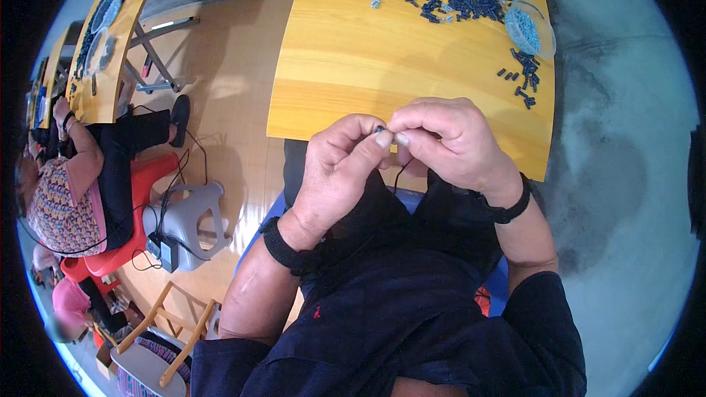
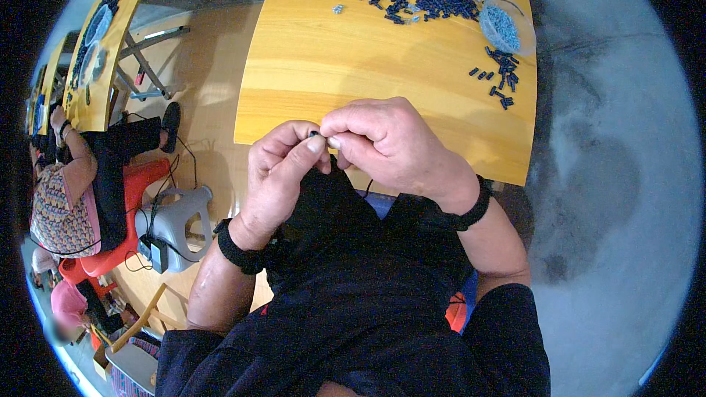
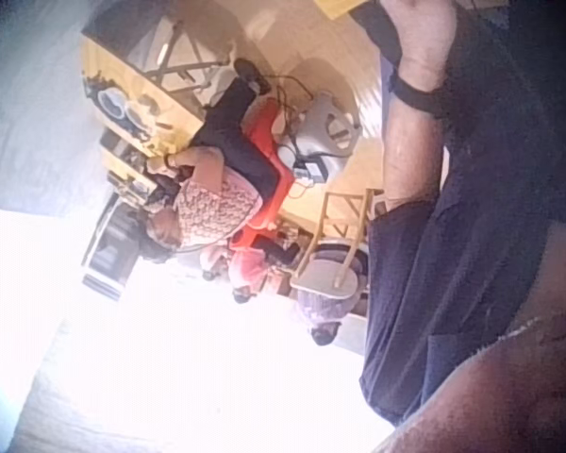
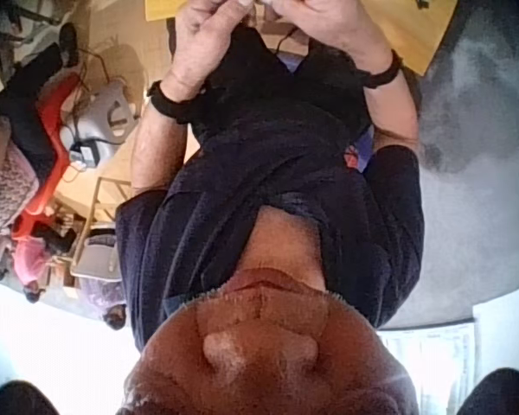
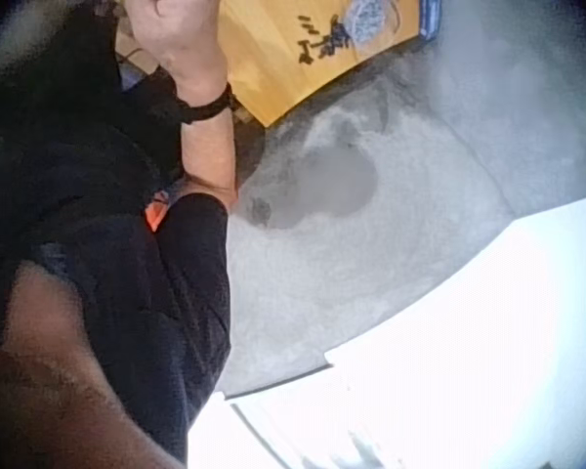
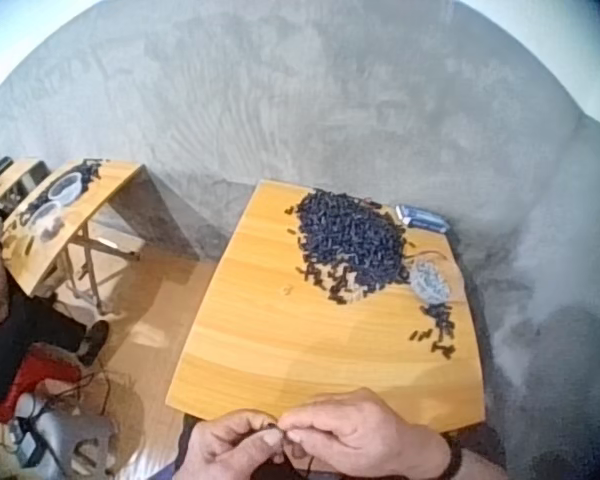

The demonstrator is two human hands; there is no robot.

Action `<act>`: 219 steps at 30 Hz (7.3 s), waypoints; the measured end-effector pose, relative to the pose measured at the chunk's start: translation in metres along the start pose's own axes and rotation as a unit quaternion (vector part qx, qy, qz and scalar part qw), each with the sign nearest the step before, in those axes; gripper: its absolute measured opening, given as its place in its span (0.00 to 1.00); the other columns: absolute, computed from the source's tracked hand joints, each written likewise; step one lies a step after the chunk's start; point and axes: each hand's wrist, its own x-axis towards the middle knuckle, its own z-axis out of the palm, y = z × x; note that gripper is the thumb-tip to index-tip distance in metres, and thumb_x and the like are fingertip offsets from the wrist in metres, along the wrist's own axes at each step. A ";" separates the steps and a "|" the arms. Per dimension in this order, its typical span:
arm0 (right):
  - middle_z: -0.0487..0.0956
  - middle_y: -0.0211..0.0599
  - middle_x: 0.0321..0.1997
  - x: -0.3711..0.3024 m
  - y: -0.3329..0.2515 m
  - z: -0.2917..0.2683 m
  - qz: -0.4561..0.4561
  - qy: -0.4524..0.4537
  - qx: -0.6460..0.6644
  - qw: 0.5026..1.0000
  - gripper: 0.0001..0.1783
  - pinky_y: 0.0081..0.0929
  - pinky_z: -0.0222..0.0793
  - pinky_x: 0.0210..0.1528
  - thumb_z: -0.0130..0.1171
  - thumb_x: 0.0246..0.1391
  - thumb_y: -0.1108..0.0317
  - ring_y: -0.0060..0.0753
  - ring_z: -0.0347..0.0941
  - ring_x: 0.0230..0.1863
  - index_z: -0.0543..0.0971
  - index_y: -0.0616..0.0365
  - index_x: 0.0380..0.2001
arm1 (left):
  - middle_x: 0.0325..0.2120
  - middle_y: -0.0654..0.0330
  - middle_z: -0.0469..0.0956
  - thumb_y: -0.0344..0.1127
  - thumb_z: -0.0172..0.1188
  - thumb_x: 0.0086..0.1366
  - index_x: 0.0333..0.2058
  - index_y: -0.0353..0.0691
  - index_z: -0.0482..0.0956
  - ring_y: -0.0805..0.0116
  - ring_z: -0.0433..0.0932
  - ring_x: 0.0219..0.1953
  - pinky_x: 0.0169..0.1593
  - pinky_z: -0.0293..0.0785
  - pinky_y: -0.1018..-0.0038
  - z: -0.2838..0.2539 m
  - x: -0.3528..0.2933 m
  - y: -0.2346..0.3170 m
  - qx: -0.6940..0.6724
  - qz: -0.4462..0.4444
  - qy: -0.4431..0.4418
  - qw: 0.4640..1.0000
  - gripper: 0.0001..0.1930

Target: Joining small blue plastic connectors together.

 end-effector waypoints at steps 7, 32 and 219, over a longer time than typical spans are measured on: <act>0.76 0.43 0.24 0.004 0.007 0.009 -0.049 0.032 -0.073 0.996 0.04 0.31 0.69 0.25 0.56 0.49 0.79 0.40 0.74 0.23 0.77 0.62 0.30 | 0.22 0.67 0.76 0.31 0.56 0.65 0.32 0.33 0.78 0.84 0.71 0.25 0.31 0.69 0.84 0.001 0.002 -0.001 0.026 -0.007 0.052 0.998 0.07; 0.77 0.37 0.27 0.002 0.003 0.003 0.042 0.016 0.020 0.999 0.04 0.21 0.69 0.27 0.59 0.47 0.80 0.24 0.75 0.26 0.79 0.64 0.29 | 0.24 0.64 0.77 0.31 0.56 0.66 0.31 0.34 0.78 0.79 0.73 0.26 0.33 0.71 0.81 -0.002 0.001 0.002 0.041 -0.023 0.011 0.999 0.07; 0.79 0.49 0.28 0.067 0.163 -0.124 0.110 0.272 -0.320 0.901 0.08 0.41 0.71 0.35 0.59 0.48 0.69 0.52 0.76 0.32 0.78 0.60 0.32 | 0.28 0.57 0.81 0.19 0.62 0.57 0.36 0.30 0.81 0.73 0.80 0.28 0.33 0.78 0.80 -0.008 0.000 -0.008 0.182 -0.039 0.014 0.983 0.07</act>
